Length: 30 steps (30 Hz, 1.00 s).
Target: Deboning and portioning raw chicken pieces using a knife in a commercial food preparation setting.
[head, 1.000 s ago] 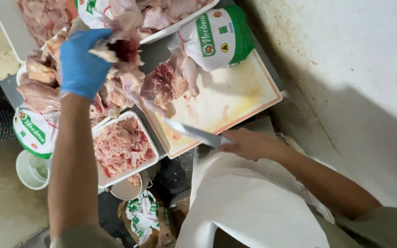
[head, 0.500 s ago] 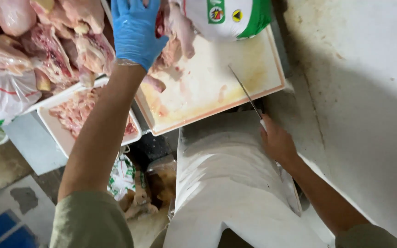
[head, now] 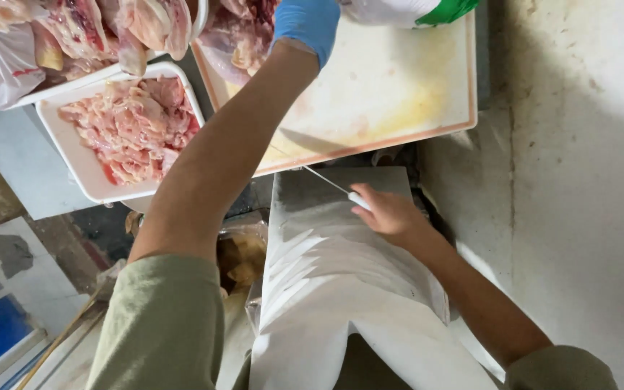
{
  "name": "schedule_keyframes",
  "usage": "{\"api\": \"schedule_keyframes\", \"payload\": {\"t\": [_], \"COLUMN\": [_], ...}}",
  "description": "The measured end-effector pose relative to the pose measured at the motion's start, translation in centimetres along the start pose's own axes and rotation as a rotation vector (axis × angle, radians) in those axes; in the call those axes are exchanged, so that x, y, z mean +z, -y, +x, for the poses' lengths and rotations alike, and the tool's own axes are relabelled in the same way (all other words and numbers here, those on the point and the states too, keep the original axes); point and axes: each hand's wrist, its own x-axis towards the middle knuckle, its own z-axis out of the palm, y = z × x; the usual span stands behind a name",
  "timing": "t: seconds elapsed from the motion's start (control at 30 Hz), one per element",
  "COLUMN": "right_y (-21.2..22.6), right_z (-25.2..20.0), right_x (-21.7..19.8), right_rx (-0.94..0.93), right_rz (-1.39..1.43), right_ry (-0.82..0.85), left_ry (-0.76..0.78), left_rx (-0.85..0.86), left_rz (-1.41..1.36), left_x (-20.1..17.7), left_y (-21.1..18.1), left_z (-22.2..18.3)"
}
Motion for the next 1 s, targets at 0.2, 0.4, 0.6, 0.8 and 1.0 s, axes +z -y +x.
{"api": "schedule_keyframes", "payload": {"t": [0.2, 0.4, 0.6, 0.8, 1.0], "right_y": [-1.7, -1.2, 1.6, 1.1, 0.4], "right_z": [-5.4, -6.8, -5.1, -4.1, -3.7], "right_x": [-8.0, -7.2, -6.0, -5.3, -6.2], "right_rx": [0.304, 0.270, 0.215, 0.137, 0.128], "right_rz": [0.059, 0.248, 0.328, 0.017, -0.116], "right_ry": [-0.121, -0.455, -0.547, -0.434, -0.368], "left_ry": [0.006, -0.247, -0.458, -0.013, -0.157], "left_rx": [-0.217, -0.490, -0.680, -0.744, -0.700], "left_rz": [-0.206, -1.362, -1.929, -1.558, -0.519], "left_x": [-3.2, -14.0, -1.7, 5.8, -2.6], "left_y": [1.7, -1.2, -6.7, -9.3, -9.5], "left_z": [-1.2, -13.2, -20.7, -24.3, -22.9]}}
